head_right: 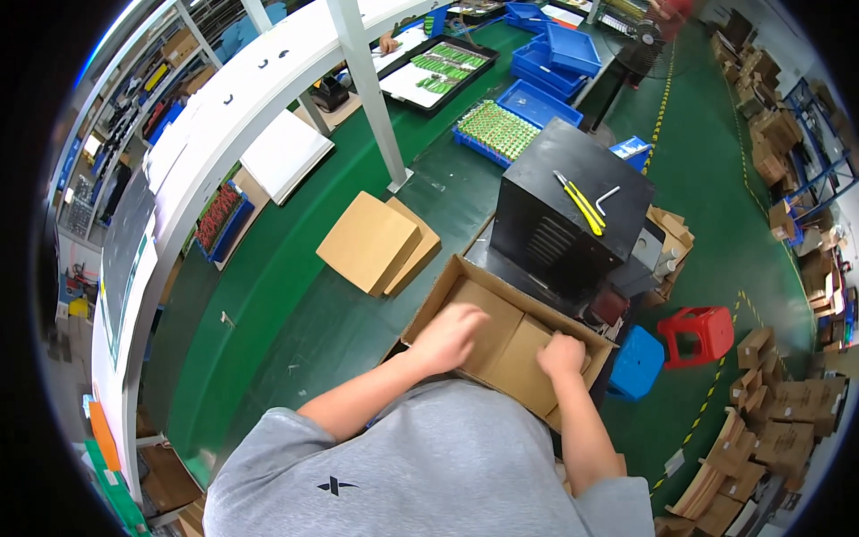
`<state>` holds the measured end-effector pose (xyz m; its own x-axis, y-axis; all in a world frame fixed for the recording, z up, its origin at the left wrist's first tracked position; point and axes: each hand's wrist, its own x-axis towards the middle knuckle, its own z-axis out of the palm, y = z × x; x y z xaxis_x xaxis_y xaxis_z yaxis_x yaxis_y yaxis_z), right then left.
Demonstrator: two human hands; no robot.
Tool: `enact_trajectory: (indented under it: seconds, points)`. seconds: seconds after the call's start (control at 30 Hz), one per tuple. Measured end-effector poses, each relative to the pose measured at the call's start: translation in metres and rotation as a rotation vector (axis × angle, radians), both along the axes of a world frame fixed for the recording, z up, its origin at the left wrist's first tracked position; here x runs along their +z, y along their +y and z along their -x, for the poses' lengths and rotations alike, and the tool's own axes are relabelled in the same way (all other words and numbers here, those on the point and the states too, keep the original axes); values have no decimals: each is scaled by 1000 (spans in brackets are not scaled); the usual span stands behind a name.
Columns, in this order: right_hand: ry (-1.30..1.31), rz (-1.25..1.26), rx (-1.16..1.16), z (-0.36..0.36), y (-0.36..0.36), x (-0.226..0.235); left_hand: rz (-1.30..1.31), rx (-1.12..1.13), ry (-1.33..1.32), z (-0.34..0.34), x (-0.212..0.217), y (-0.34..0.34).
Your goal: Folding and preparing cardboard boxes for packaging components on a production line.
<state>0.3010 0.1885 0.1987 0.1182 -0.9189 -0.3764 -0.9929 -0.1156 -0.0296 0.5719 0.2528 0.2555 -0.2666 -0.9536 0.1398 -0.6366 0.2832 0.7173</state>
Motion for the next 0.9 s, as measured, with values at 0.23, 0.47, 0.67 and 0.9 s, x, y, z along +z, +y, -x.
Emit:
enact_trajectory:
  seconds: [0.23,0.47,0.67,0.9]
  points:
    - [-24,197,30,-4,28,12,-433,-279,-73,95,-82,-74]
    - [-41,230,48,-5,38,11,-678,-375,-159,112,-117,-113]
    - [-55,170,95,-1,47,25,-619,-437,-136,105,-114,-107]
    - [-61,43,155,23,19,53,-401,-419,-171,103,-80,-73]
